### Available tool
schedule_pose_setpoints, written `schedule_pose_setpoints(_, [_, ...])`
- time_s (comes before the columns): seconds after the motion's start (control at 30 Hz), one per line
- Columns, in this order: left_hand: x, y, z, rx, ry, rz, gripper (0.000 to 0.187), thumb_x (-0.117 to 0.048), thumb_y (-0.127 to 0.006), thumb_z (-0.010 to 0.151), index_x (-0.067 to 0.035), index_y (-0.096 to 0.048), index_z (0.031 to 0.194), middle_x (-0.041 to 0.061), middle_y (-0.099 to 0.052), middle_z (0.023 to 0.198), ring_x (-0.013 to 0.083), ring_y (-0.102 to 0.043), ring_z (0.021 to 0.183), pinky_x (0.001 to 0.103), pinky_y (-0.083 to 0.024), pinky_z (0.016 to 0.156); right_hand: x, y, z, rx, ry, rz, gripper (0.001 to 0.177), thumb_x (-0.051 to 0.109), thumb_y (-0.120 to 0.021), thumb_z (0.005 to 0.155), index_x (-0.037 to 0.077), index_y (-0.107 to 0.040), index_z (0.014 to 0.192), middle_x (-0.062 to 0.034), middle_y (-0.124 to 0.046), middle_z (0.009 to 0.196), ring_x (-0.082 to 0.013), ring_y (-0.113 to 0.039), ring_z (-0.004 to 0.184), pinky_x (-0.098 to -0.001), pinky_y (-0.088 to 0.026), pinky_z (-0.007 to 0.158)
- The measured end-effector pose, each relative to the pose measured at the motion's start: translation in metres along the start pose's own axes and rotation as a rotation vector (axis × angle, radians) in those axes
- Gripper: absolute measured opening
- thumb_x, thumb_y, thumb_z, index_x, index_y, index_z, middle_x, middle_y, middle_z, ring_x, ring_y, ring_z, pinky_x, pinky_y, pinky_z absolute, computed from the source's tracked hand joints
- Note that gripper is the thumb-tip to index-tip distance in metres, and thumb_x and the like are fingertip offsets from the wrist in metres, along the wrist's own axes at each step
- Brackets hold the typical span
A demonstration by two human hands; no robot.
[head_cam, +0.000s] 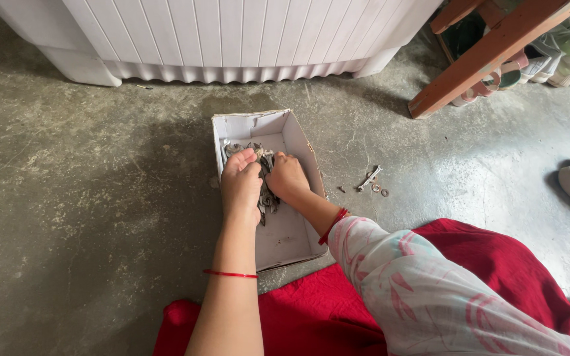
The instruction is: The person sits on a red cloth on the floor and picks up various metal tools, including wrenches and washers, from a white box. They wipe each tool with a small white block and place it back into the box, repeating this process for multiple items.
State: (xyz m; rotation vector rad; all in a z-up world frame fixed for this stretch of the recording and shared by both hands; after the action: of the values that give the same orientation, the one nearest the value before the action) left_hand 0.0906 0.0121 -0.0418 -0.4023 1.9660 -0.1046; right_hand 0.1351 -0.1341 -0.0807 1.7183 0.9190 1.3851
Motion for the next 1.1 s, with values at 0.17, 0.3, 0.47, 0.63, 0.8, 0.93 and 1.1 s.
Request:
schedule_pose_setpoints(0.17, [-0.003,0.0,-0.002,-0.001,-0.002,0.013,0.047,-0.01,-0.057,0.085,-0.007,-0.061,0.132,0.008,-0.063,0.135,0.0176,-0.061,0.117,0.036,-0.049,0.095,0.008,0.001,-0.008,0.0,0.04,-0.072,0.021,0.005,-0.06,0.087,-0.004,-0.068,0.104,-0.0272,-0.071,0.106,-0.0428,-0.069,0.104,-0.0472,-0.056,0.093])
schedule_pose_setpoints(0.3, [0.002,-0.003,-0.002,-0.001,0.018,0.045,0.046,-0.01,-0.058,0.086,-0.008,-0.062,0.131,0.007,-0.064,0.134,0.0171,-0.062,0.116,0.036,-0.049,0.095,0.021,0.022,-0.017,0.066,0.084,-0.089,0.022,0.014,-0.069,0.084,-0.005,-0.07,0.095,-0.0263,-0.072,0.101,-0.0425,-0.069,0.099,-0.0481,-0.055,0.09])
schedule_pose_setpoints(0.47, [0.011,-0.023,-0.007,0.107,0.008,0.115,0.042,-0.011,-0.06,0.087,-0.008,-0.065,0.129,0.006,-0.068,0.128,0.0165,-0.064,0.112,0.037,-0.05,0.095,0.039,0.096,-0.047,-0.142,0.321,0.057,0.027,0.011,-0.069,0.079,0.001,-0.076,0.103,-0.0217,-0.075,0.095,-0.0395,-0.072,0.091,-0.0448,-0.057,0.089])
schedule_pose_setpoints(0.63, [0.024,-0.051,-0.025,0.226,0.027,0.246,0.04,-0.011,-0.061,0.087,-0.01,-0.066,0.126,0.003,-0.07,0.123,0.0132,-0.063,0.11,0.033,-0.049,0.093,-0.037,0.141,-0.068,-0.199,0.144,0.375,0.02,0.016,-0.063,0.088,0.008,-0.074,0.103,-0.0148,-0.075,0.099,-0.0306,-0.078,0.083,-0.0394,-0.062,0.076])
schedule_pose_setpoints(0.8, [0.042,-0.071,-0.043,0.325,0.162,0.204,0.039,-0.012,-0.062,0.087,-0.011,-0.065,0.126,-0.001,-0.067,0.124,0.0111,-0.059,0.106,0.032,-0.048,0.088,-0.131,0.144,-0.071,-0.319,0.102,0.018,0.018,0.012,-0.064,0.09,0.007,-0.079,0.1,-0.0164,-0.075,0.096,-0.0367,-0.072,0.089,-0.0454,-0.057,0.085])
schedule_pose_setpoints(0.93, [0.043,-0.061,-0.041,0.275,0.185,0.183,0.041,-0.01,-0.06,0.086,-0.013,-0.064,0.127,-0.003,-0.067,0.125,0.0103,-0.06,0.106,0.031,-0.048,0.09,-0.184,0.121,-0.074,-0.279,0.104,-0.145,0.029,0.003,-0.056,0.088,0.007,-0.076,0.108,-0.0181,-0.068,0.111,-0.0401,-0.064,0.103,-0.0473,-0.052,0.091])
schedule_pose_setpoints(1.1, [0.027,-0.038,-0.032,0.167,0.196,0.047,0.043,-0.009,-0.058,0.087,-0.014,-0.062,0.129,-0.003,-0.065,0.127,0.0106,-0.059,0.105,0.032,-0.048,0.092,-0.193,0.114,-0.066,-0.134,0.049,-0.302,0.028,0.002,-0.055,0.087,0.01,-0.074,0.106,-0.0127,-0.065,0.117,-0.0346,-0.059,0.12,-0.0439,-0.051,0.098])
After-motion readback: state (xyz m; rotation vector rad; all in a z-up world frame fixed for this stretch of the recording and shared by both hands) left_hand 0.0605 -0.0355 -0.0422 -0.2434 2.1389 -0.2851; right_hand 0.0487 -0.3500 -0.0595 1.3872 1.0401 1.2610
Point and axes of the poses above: each hand's wrist, its own z-axis towards the middle knuckle, its own y-axis out of the back of the hand, x = y × z, the point moved 10 cm from there along z, towards the middle knuckle
